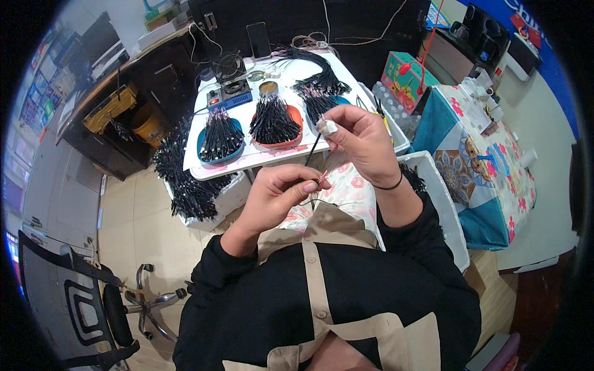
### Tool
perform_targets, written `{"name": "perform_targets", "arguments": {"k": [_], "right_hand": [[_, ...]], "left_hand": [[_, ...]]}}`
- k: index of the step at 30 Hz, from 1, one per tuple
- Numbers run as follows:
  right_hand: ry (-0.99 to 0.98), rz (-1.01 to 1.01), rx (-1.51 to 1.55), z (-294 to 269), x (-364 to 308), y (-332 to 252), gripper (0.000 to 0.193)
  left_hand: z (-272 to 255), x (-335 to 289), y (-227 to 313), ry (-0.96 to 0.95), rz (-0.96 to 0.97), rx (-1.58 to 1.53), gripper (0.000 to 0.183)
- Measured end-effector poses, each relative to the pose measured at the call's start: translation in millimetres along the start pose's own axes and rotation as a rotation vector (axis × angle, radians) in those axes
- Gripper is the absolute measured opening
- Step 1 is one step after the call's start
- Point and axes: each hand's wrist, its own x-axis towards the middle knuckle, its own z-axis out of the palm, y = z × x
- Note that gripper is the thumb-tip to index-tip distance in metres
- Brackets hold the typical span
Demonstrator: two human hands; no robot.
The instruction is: The person sits on the floor and repeatedly picks black wires from trays, attaches small white cylindrical components to the wire ends, and places the assembled units into a white bin. The person handles wires and components by hand throughout the clip.
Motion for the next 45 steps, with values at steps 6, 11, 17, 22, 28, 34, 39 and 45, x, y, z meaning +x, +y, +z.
{"name": "perform_targets", "arguments": {"k": [6,11,17,22,28,34,39,45], "right_hand": [[-0.084,-0.392,-0.289,7,8,-15,0.012],[-0.134,-0.61,-0.379,24,5,0,0.02],[-0.011,-0.533,-0.316,23,-4,12,0.018],[-0.021,-0.333,-0.066,18,-10,23,0.011],[-0.032,-0.124,0.34,23,-15,39,0.013],[-0.075,-0.138,0.19,19,-18,33,0.027],[-0.109,-0.181,0.044,15,-16,25,0.017],[-0.155,-0.02,0.565,28,-24,38,0.02]], "left_hand": [[-3,0,19,0.22,0.202,-0.248,0.015],[8,6,14,0.369,0.157,-0.358,0.018],[15,5,7,0.356,0.145,-0.36,0.018],[22,4,1,0.448,0.216,-0.258,0.02],[22,3,-5,0.489,0.266,-0.241,0.021],[20,2,-9,0.46,0.218,-0.26,0.021],[19,2,-7,0.357,0.109,-0.344,0.02],[17,-2,-4,0.295,0.008,-0.413,0.018]]}}
